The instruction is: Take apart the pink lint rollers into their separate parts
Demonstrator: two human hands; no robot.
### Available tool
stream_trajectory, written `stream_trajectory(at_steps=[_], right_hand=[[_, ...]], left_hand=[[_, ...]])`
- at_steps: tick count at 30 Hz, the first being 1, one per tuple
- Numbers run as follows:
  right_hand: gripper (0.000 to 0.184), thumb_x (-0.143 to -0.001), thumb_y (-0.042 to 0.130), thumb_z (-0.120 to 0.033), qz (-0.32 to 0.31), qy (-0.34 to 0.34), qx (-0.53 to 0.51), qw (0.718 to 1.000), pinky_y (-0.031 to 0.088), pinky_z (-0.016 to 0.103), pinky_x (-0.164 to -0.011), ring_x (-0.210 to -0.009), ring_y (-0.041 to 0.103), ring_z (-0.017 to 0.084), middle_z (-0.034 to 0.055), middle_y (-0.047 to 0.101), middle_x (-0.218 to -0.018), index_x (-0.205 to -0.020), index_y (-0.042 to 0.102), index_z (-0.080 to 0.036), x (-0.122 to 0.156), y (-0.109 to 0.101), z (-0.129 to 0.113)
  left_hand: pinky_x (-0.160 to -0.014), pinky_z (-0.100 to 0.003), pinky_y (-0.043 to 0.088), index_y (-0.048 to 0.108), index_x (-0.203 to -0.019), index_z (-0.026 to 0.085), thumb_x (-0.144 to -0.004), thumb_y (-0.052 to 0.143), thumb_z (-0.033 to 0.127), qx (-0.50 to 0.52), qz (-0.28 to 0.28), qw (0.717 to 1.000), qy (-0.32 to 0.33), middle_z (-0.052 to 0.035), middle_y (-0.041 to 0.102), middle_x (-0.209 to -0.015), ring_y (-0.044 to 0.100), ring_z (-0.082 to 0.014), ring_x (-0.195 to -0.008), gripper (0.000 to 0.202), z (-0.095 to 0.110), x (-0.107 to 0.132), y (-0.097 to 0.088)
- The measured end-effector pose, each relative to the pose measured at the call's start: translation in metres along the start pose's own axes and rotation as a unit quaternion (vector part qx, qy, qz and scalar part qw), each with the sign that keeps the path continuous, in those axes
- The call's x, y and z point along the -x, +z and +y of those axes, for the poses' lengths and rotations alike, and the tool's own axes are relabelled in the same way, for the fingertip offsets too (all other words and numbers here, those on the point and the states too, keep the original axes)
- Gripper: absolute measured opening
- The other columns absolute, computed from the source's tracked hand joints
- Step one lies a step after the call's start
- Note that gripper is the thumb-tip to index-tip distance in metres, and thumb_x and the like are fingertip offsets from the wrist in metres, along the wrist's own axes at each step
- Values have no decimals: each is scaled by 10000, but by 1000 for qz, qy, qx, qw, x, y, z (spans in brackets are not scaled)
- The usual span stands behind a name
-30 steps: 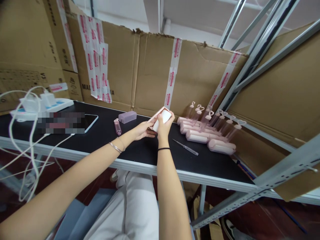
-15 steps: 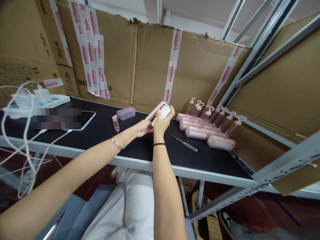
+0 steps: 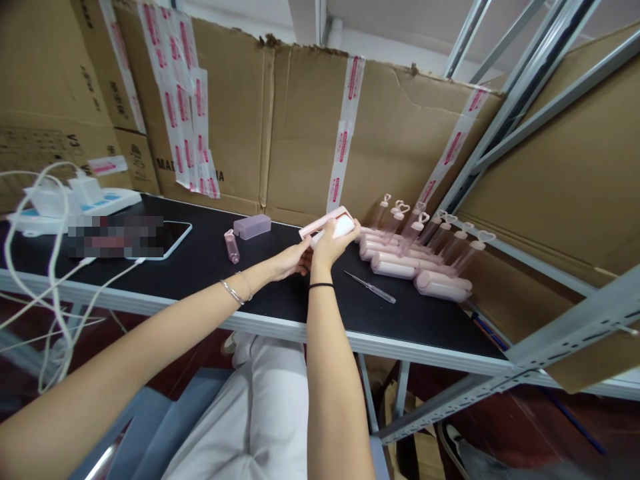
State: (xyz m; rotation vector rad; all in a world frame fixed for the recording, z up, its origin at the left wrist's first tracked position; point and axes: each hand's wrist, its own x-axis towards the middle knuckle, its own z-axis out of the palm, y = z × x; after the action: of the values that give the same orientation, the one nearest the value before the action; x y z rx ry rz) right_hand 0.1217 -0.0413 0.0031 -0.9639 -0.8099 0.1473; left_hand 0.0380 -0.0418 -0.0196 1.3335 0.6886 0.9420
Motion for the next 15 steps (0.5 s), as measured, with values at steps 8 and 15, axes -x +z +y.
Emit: stream_trajectory(at_steps=[8,15], right_hand=[[575,-816,408,-434,-30,34,-13,999,427,391,-912,-1112,486,208,149,375,-1279,-1286,174,-202,-3,2,15],[654,-839,329,-499,-25,77,-12,997,415,378,-938,-1148,460,199,182,294,-1320,-1331,52,-168,-2,7,22]], left_hand=[[-746,-240,486,414,-1281,184,-937,253,425,-104,75,964,232,-87,577,-1157,596,-150,-923,451,-4,-8,-11],[-844,-266,455,457,-1259,168,-922,317,372,-196,98,944,247,-82,574,-1189,577,-163,-983,418,-10,-10,-16]])
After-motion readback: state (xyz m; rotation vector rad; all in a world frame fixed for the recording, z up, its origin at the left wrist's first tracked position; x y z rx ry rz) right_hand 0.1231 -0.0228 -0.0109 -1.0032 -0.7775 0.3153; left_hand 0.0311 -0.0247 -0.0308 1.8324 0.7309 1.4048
